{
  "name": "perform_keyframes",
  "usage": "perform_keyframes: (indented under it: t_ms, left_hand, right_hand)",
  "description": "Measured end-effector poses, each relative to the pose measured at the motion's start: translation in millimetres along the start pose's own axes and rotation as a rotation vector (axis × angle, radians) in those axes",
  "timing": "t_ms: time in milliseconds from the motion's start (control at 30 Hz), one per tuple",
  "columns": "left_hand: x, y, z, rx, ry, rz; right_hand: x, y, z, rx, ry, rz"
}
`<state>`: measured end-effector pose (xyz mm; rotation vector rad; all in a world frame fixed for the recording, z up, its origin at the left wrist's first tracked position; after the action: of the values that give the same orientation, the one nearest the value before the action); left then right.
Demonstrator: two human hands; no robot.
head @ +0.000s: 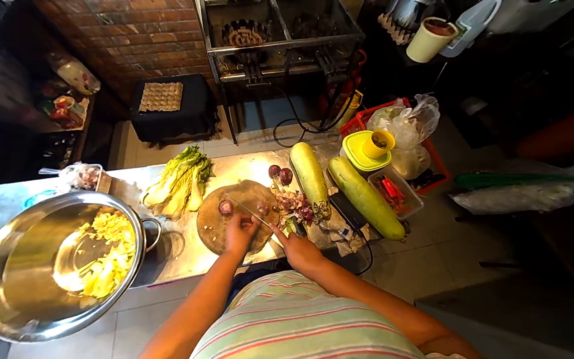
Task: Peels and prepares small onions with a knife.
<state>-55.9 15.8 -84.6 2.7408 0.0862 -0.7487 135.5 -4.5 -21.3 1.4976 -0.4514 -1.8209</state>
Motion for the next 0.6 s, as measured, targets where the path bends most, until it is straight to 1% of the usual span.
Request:
perform_keyframes:
  t_ms: [200, 300, 400, 500, 600]
  left_hand:
    - [3, -1, -2, 0.039, -0.035, 0.000]
    - [3, -2, -3, 0.047, -0.056, -0.002]
    - [4, -2, -2, 0.076, -0.119, -0.003]
    - [-3, -2, 0, 0.022, -0.138, 0.032]
    - [-11, 2, 6, -0.007, -0.073, 0.071]
  right_hand:
    - [3, -7, 6, -0.028, -0.029, 0.025]
    - [5, -21, 8, -0.038, -0.038, 0.030]
    - [8, -37, 6, -0.057, -0.071, -0.011]
    - [10, -48, -2, -0.072, -0.127, -0.049]
    - [7, -51, -14, -0.110, -0.214, -0.049]
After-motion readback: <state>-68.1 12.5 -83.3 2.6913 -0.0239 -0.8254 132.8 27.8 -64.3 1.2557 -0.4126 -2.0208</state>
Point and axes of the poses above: each hand's wrist, its own y-axis away from the middle knuckle, its own x-axis out of the palm, z = x × y, the point moved 1 cm from there along -y, towards the middle knuckle, and after that the axes turned 3 degrees about x, right-handed, at the moved point
